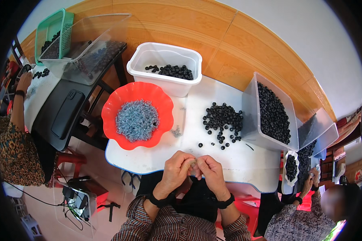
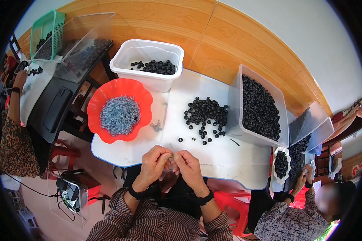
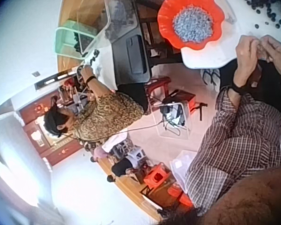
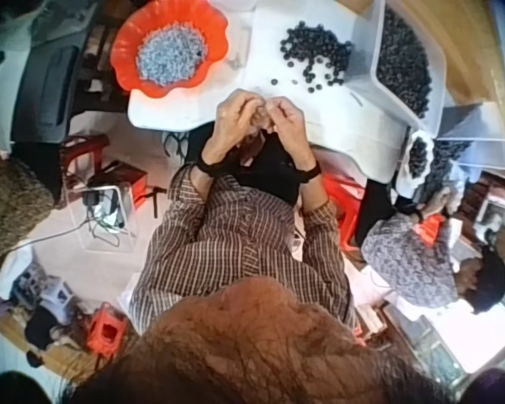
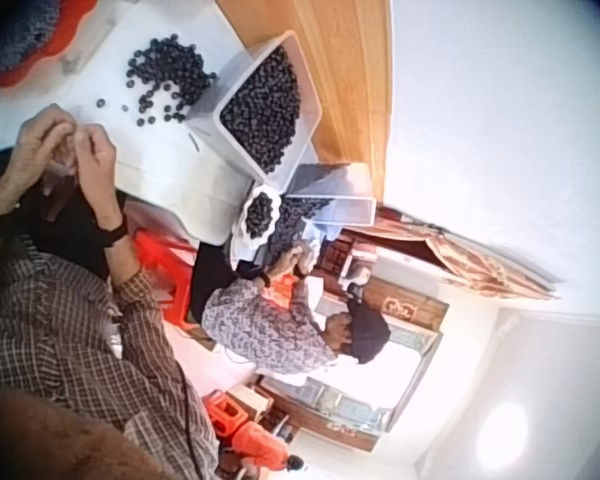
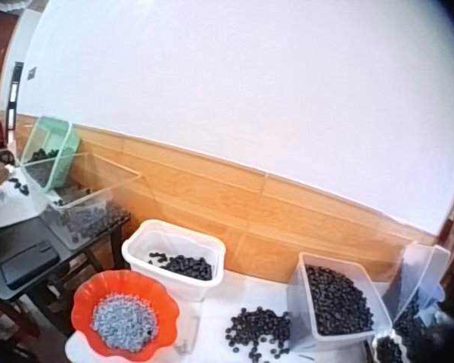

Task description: The recorder is inspecting and sorting small black rubber or plastic industrial components from a pile on a table into different plastic containers.

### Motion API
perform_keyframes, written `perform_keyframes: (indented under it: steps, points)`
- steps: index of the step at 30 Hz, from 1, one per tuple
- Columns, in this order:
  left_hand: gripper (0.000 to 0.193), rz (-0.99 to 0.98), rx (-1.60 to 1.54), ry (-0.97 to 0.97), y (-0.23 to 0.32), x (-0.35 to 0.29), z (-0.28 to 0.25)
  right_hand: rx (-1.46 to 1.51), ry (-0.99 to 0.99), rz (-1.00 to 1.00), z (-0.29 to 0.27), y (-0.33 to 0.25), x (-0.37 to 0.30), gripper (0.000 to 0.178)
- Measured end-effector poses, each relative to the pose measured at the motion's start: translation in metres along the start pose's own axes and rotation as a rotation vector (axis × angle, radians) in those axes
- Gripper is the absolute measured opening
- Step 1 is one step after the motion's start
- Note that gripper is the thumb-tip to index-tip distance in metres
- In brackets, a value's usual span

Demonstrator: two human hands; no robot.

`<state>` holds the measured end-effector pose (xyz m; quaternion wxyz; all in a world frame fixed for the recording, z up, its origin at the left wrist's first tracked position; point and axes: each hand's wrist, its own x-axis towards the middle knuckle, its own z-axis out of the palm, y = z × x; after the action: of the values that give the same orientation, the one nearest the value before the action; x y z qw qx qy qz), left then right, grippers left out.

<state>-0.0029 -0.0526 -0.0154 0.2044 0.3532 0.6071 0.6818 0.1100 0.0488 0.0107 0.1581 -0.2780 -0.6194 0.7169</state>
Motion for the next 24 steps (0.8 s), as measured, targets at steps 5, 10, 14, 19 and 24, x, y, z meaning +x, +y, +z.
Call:
perform_keyframes:
  steps: [5,10,14,19,24]
  points:
    - [0.005,0.078,0.036,-0.006,0.004,0.0,-0.003,0.028,-0.023,0.039,-0.003,-0.003,0.001,0.024]
    - [0.009,0.178,0.043,-0.05,0.002,0.0,-0.005,0.176,-0.027,0.126,-0.004,-0.007,-0.001,0.023]
    - [0.012,0.157,0.01,-0.052,0.002,0.0,-0.004,0.184,-0.035,0.106,-0.005,-0.004,-0.002,0.022]
    - [0.007,0.046,0.015,-0.039,0.012,-0.001,-0.005,0.07,-0.017,-0.004,-0.004,-0.001,-0.003,0.016]
    - [0.007,-0.053,-0.031,-0.031,0.014,-0.002,-0.004,-0.199,0.064,-0.186,0.004,-0.002,-0.004,0.012]
